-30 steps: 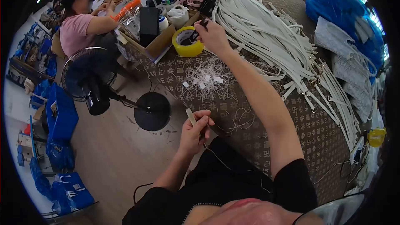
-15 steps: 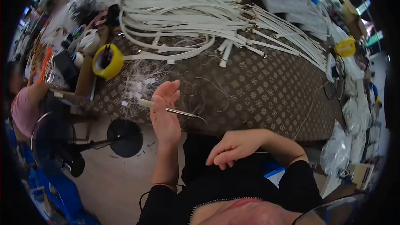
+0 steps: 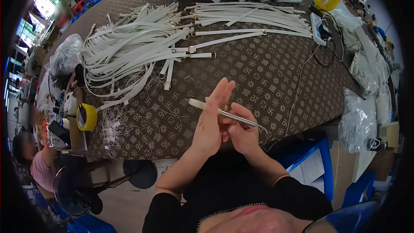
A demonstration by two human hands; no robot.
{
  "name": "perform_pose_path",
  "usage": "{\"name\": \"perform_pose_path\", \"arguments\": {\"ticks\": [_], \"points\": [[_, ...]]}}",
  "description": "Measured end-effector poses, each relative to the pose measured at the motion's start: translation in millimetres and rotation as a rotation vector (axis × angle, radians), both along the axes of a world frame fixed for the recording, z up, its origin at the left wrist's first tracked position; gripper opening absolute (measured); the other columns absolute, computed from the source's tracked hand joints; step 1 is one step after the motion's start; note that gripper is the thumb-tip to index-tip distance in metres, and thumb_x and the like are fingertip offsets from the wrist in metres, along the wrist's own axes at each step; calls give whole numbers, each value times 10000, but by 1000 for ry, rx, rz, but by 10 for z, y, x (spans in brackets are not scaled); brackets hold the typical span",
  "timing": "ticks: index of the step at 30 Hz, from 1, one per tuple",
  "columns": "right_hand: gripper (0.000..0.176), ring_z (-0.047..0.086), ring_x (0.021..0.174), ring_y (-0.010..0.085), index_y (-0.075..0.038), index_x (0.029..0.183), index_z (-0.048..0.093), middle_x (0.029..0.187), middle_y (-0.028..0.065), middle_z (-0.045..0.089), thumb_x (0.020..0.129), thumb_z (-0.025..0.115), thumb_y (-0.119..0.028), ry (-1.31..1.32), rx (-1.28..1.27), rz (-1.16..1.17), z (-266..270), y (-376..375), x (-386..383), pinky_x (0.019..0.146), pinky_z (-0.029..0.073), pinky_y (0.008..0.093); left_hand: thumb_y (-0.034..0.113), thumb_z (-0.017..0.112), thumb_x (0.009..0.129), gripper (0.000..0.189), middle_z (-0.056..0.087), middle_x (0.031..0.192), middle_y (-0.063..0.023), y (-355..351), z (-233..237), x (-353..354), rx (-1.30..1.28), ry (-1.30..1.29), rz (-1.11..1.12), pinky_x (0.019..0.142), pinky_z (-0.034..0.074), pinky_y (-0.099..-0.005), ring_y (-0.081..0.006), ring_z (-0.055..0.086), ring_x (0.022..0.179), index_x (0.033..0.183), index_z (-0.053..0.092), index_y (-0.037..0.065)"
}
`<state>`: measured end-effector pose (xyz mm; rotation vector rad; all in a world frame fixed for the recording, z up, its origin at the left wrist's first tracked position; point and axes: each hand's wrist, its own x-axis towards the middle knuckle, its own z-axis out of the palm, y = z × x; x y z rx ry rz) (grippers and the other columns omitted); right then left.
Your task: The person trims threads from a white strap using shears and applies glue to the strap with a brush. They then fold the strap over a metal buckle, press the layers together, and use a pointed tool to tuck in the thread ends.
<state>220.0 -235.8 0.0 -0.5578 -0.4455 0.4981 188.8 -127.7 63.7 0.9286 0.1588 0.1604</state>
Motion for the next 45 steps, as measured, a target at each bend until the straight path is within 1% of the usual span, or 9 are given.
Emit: {"name": "perform_pose_path", "arguments": {"ticks": [3,4,7,14,36,39,41,42,45], "points": [[372,614,797,175,-7,1230,544,1047,124,634,867,618,-35,33,-81,-98,-43,-21,100,582,506,273,490,225,1000,611,322,1479,-121,-78,-46,190,185,34,6,486,344,-123,-114,461,1189,1471,215,101],[368,613,758,163,-2,1229,542,1005,111,650,876,622,-67,97,-124,-118,-17,-13,121,574,493,257,482,247,1002,599,338,1473,-106,-58,-38,208,190,63,-28,469,321,-131,-6,521,879,1469,228,108],[386,605,746,148,1,1239,537,1010,111,651,877,632,-92,134,-137,-95,-65,-9,183,568,478,246,467,280,1003,579,348,1470,-93,-83,-122,281,175,74,-15,445,291,-138,25,444,679,1463,258,117],[452,575,708,140,-33,1279,501,966,94,620,899,627,-243,2,-270,-136,-46,81,200,583,468,243,427,318,1008,531,380,1449,-78,-26,-165,241,200,115,4,456,301,-147,13,416,650,1446,310,127],[373,612,724,176,54,1189,532,917,121,635,897,599,-168,13,-179,-50,-95,85,107,593,495,252,432,328,1004,553,457,1377,-109,32,-188,60,146,140,-130,543,369,-155,-4,448,684,1375,394,28],[369,607,751,180,44,1195,536,932,122,628,886,598,-147,-38,-412,-187,-203,-30,171,639,513,284,393,426,984,543,494,1342,-119,55,-322,170,170,-22,-151,676,463,-207,-79,555,805,1377,391,19],[325,603,732,184,34,1162,543,900,129,637,926,562,-189,51,-155,-332,-142,-78,333,636,518,297,321,551,935,543,548,1279,-132,241,-388,392,999,-403,-212,872,470,-315,-197,596,1006,1365,413,19],[315,598,692,174,-2,1139,543,872,123,646,973,493,-265,134,-56,-409,-72,-146,471,606,510,306,258,646,868,545,553,1272,-146,386,-289,526,952,-313,-283,1041,342,-379,-253,483,1230,1322,469,16],[294,584,619,158,-97,1105,552,853,65,660,997,420,-337,242,59,-504,-151,-518,854,555,477,306,280,622,868,402,544,1279,-136,871,-454,1284,1330,49,28,1005,361,-413,-287,468,1221,1184,591,34]]}}
